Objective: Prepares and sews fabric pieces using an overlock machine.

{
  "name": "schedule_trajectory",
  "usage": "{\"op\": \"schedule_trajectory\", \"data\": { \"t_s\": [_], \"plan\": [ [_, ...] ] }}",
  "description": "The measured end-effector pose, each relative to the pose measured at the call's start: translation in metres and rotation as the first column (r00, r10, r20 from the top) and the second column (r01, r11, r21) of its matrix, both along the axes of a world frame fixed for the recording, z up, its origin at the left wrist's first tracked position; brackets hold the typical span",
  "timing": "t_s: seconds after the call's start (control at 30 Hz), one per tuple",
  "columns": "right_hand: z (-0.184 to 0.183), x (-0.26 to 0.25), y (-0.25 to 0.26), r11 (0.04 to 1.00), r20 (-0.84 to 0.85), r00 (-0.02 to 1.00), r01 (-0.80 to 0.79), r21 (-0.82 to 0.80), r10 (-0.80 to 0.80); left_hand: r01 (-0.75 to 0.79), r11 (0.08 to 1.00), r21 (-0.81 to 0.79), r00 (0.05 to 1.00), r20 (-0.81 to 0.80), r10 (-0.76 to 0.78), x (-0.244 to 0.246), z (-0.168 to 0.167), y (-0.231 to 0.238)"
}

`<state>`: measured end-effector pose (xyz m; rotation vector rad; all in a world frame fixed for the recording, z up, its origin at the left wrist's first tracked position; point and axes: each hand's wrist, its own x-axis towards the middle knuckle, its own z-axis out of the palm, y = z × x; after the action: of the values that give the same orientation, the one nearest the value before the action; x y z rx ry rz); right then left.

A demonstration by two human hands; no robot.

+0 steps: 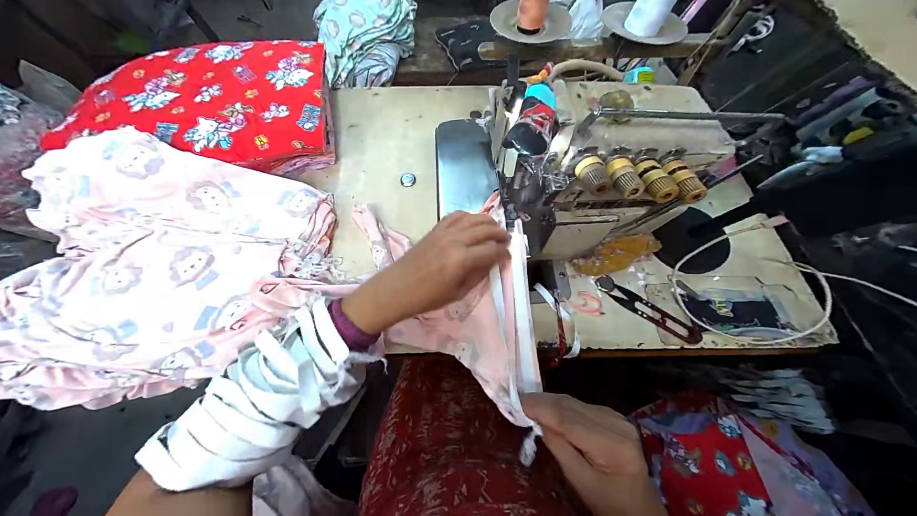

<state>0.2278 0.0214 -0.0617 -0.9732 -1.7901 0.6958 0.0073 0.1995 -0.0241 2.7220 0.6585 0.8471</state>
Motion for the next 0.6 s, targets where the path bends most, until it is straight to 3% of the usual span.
{"op": "schedule_trajectory", "data": {
  "t_s": [0.27, 0.37, 0.4, 0.43, 0.5, 0.53, 0.6],
  "plan": [
    [0.014, -0.005, 0.080, 0.998, -0.066, 0.997, 0.050, 0.039, -0.047, -0.191, 0.980, -0.052, 0.980, -0.065, 0.187, -0.030, 0.016, 0.095],
    [0.012, -0.010, 0.108, 0.997, -0.120, 0.991, 0.062, 0.045, -0.057, -0.226, 0.906, -0.359, 0.971, -0.005, 0.240, -0.030, 0.031, 0.116],
    [0.011, -0.011, 0.117, 0.997, -0.136, 0.988, 0.073, 0.031, -0.068, -0.193, 0.835, -0.516, 0.951, 0.110, 0.288, -0.029, 0.038, 0.118],
    [0.010, -0.013, 0.125, 0.996, -0.150, 0.985, 0.091, 0.009, -0.088, -0.056, 0.752, -0.657, 0.905, 0.284, 0.316, -0.029, 0.045, 0.119],
    [0.012, -0.016, 0.139, 0.993, -0.165, 0.980, 0.106, -0.055, -0.114, 0.262, 0.632, -0.729, 0.818, 0.515, 0.256, -0.036, 0.078, 0.112],
    [0.014, -0.015, 0.146, 0.990, -0.160, 0.980, 0.106, -0.093, -0.120, 0.315, 0.633, -0.707, 0.826, 0.532, 0.184, -0.039, 0.101, 0.105],
    [0.016, -0.013, 0.153, 0.984, -0.145, 0.983, 0.088, -0.155, -0.111, 0.178, 0.753, -0.634, 0.918, 0.383, 0.106, -0.039, 0.156, 0.070]
  ]
}}
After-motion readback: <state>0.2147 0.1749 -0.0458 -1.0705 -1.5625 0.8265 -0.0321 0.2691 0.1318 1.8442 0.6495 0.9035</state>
